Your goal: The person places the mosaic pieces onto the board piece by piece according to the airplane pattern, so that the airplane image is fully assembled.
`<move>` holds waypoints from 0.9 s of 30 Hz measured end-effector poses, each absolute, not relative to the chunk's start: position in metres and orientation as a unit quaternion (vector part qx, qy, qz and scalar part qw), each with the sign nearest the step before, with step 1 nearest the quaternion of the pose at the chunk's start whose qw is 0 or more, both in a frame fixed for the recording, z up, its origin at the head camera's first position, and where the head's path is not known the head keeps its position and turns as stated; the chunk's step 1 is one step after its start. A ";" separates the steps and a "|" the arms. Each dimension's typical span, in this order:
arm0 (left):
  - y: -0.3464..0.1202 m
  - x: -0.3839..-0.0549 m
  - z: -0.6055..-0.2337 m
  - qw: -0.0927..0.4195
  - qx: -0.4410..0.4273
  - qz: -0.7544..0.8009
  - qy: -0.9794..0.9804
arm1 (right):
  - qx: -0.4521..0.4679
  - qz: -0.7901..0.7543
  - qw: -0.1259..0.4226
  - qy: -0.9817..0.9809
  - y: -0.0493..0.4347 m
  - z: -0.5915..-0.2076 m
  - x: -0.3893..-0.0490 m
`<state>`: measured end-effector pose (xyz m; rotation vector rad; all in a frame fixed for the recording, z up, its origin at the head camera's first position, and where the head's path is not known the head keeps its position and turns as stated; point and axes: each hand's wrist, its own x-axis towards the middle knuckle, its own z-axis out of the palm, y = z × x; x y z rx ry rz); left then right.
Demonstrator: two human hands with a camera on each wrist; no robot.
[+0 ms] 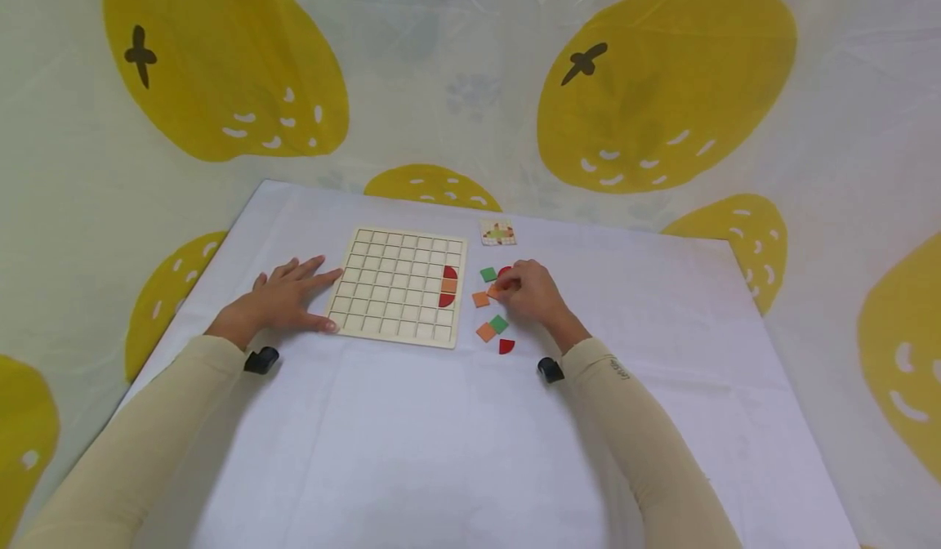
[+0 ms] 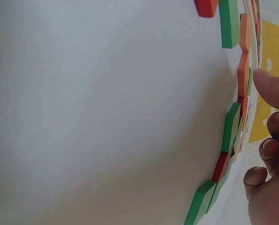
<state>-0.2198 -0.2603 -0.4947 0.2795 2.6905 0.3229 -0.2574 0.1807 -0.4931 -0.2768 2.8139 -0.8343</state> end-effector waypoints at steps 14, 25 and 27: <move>-0.257 -0.220 -0.493 0.213 0.092 0.111 0.966 | -0.078 -0.299 0.092 0.947 0.193 -0.497 -0.257; -0.256 -0.220 -0.491 0.214 0.095 0.112 0.966 | -0.075 -0.295 0.088 0.949 0.194 -0.500 -0.257; -0.257 -0.220 -0.493 0.214 0.096 0.110 0.966 | -0.072 -0.293 0.093 0.949 0.192 -0.500 -0.257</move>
